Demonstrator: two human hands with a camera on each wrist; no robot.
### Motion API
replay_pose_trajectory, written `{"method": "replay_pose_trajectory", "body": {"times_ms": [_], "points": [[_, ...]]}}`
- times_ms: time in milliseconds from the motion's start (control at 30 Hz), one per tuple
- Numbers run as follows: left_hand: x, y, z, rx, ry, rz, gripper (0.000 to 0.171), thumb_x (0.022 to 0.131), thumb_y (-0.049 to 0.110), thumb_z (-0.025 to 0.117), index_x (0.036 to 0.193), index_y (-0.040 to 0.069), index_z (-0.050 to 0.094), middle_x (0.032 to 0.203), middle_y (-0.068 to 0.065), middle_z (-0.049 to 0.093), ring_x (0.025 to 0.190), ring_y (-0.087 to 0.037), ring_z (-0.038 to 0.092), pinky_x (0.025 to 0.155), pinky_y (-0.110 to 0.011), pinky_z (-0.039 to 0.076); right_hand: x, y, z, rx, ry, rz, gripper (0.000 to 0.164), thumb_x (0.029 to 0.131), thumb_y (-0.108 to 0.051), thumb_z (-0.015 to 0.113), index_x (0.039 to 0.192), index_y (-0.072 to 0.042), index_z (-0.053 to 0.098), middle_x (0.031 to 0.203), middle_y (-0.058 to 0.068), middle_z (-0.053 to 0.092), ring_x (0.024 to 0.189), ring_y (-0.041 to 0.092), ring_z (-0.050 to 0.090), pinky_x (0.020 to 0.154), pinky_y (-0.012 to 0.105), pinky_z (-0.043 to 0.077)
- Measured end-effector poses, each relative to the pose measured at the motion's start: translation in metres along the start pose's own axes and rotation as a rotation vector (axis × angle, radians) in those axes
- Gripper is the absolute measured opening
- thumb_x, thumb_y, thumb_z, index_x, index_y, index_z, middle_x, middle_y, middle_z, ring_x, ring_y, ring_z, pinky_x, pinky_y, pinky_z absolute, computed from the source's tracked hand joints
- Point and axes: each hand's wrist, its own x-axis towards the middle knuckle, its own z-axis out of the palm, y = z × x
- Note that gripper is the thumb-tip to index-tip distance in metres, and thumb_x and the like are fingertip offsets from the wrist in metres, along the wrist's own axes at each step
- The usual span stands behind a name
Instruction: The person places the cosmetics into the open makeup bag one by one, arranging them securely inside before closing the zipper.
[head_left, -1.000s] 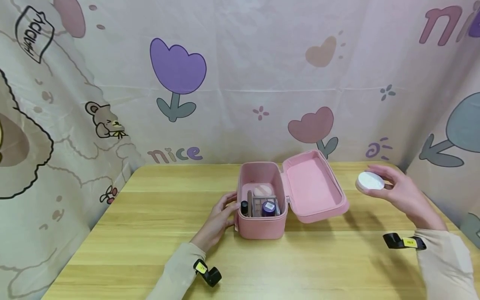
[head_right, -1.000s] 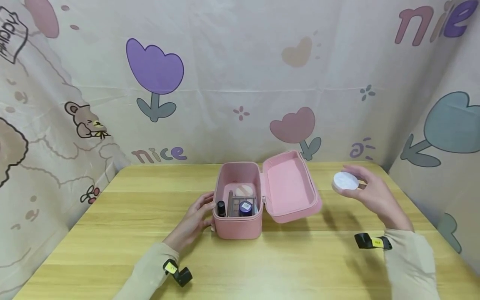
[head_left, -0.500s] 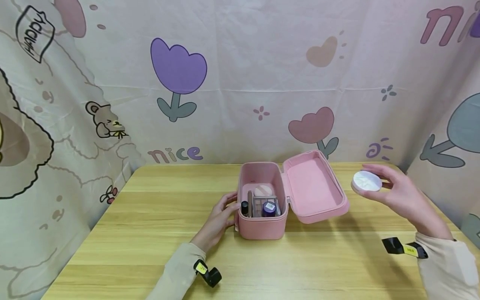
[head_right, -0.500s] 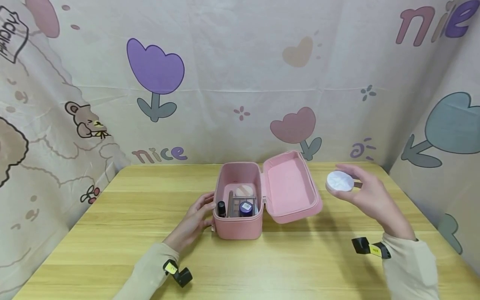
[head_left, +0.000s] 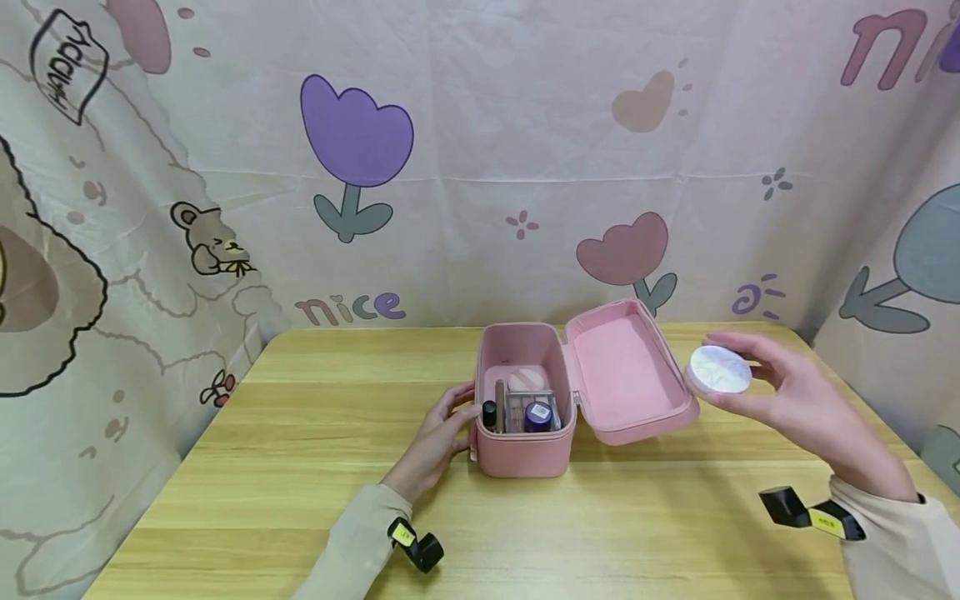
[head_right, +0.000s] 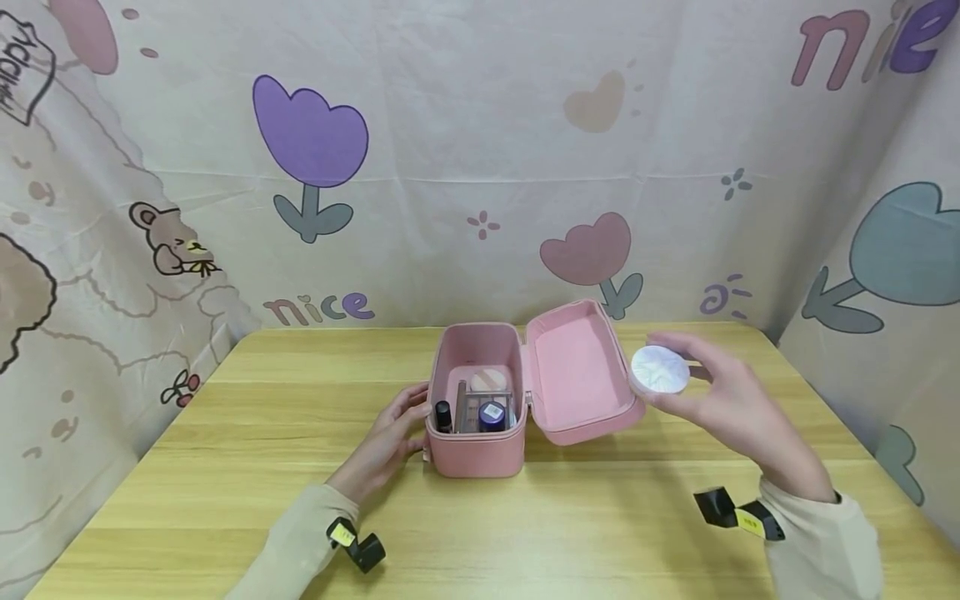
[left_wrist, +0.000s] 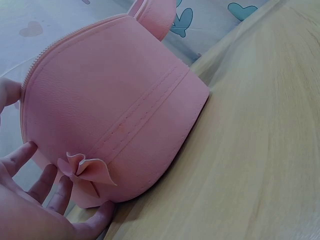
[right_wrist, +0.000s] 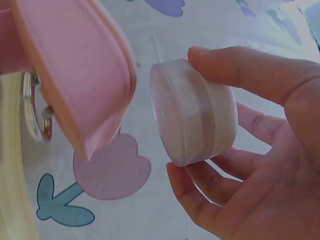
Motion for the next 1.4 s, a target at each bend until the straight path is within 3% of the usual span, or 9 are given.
{"method": "replay_pose_trajectory", "body": {"times_ms": [500, 833, 1067, 1400], "points": [[-0.001, 0.0, -0.001, 0.003, -0.005, 0.009, 0.053, 0.094, 0.018, 0.057, 0.142, 0.002, 0.04, 0.144, -0.018, 0.037, 0.118, -0.025, 0.047, 0.083, -0.035, 0.049, -0.005, -0.014, 0.022, -0.031, -0.029, -0.084, 0.064, 0.071, 0.0, 0.083, 0.129, -0.006, 0.059, 0.122, -0.018, 0.055, 0.101, -0.004, 0.051, 0.082, 0.008, 0.04], [0.003, -0.001, 0.0, -0.008, -0.017, 0.012, 0.054, 0.094, 0.017, 0.058, 0.142, 0.002, 0.04, 0.144, -0.019, 0.038, 0.119, -0.027, 0.047, 0.085, -0.036, 0.049, -0.003, -0.028, 0.036, -0.068, -0.078, -0.202, 0.064, 0.065, 0.003, 0.086, 0.124, -0.007, 0.062, 0.119, 0.01, 0.062, 0.101, -0.001, 0.052, 0.083, 0.012, 0.042], [0.001, -0.002, 0.001, -0.011, -0.009, 0.01, 0.054, 0.094, 0.017, 0.058, 0.142, 0.002, 0.039, 0.144, -0.019, 0.037, 0.12, -0.027, 0.046, 0.085, -0.036, 0.049, 0.01, -0.038, 0.039, -0.092, -0.204, -0.26, 0.062, 0.064, 0.007, 0.083, 0.12, -0.007, 0.061, 0.105, 0.002, 0.062, 0.082, 0.011, 0.054, 0.064, 0.025, 0.051], [0.0, -0.002, -0.001, -0.01, -0.001, 0.015, 0.054, 0.094, 0.017, 0.058, 0.142, 0.002, 0.039, 0.144, -0.019, 0.037, 0.12, -0.028, 0.046, 0.085, -0.036, 0.048, 0.038, -0.051, 0.038, -0.124, -0.46, -0.177, 0.054, 0.073, 0.001, 0.077, 0.123, -0.001, 0.058, 0.109, 0.007, 0.062, 0.083, 0.016, 0.056, 0.068, 0.031, 0.052]]}}
